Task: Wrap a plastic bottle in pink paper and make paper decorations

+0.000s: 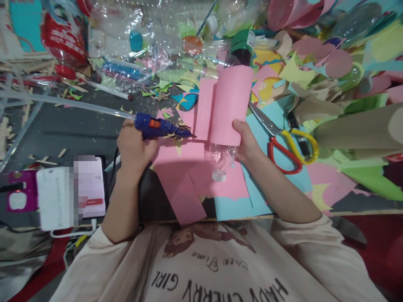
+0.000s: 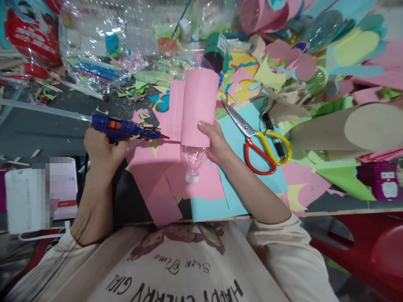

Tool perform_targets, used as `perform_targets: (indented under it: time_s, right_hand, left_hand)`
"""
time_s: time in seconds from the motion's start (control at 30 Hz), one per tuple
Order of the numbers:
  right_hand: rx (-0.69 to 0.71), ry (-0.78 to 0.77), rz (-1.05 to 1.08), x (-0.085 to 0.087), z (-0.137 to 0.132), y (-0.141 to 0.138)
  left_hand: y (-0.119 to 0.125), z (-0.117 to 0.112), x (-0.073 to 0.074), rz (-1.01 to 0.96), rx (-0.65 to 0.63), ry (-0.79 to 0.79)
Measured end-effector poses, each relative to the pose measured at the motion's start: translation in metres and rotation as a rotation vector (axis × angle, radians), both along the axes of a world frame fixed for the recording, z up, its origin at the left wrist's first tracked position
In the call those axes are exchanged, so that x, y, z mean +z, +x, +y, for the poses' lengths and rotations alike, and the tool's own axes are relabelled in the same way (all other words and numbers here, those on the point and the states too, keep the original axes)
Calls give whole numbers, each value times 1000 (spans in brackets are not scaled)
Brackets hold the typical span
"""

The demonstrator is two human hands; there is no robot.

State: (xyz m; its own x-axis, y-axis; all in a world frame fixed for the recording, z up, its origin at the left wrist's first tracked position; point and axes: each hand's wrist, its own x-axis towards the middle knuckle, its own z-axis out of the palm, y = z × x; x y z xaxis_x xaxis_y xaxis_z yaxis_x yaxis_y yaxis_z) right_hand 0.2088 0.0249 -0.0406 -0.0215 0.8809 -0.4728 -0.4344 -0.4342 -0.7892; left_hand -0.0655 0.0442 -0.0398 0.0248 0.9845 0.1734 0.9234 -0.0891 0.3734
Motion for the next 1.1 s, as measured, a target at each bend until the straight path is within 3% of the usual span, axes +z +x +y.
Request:
perform_targets:
  time_s: [0.23,0.53,0.87,1.0,1.1]
  right_hand:
    - [68,90,-79,-5,0,3]
    - [133,88,-90,1,0,3]
    - [263,87,-101,3,0,5]
    - [262,88,-83,8,0,3]
    - [223,87,-93,7,0,2]
  left_hand:
    - [1,-1,3,-18,-7,-13]
    - [5,1,8,46,40,-15]
    - [9,1,14,-25,125,26]
    - [14,-1,18,-89,208,46]
    - [17,-3,21,-135,193,44]
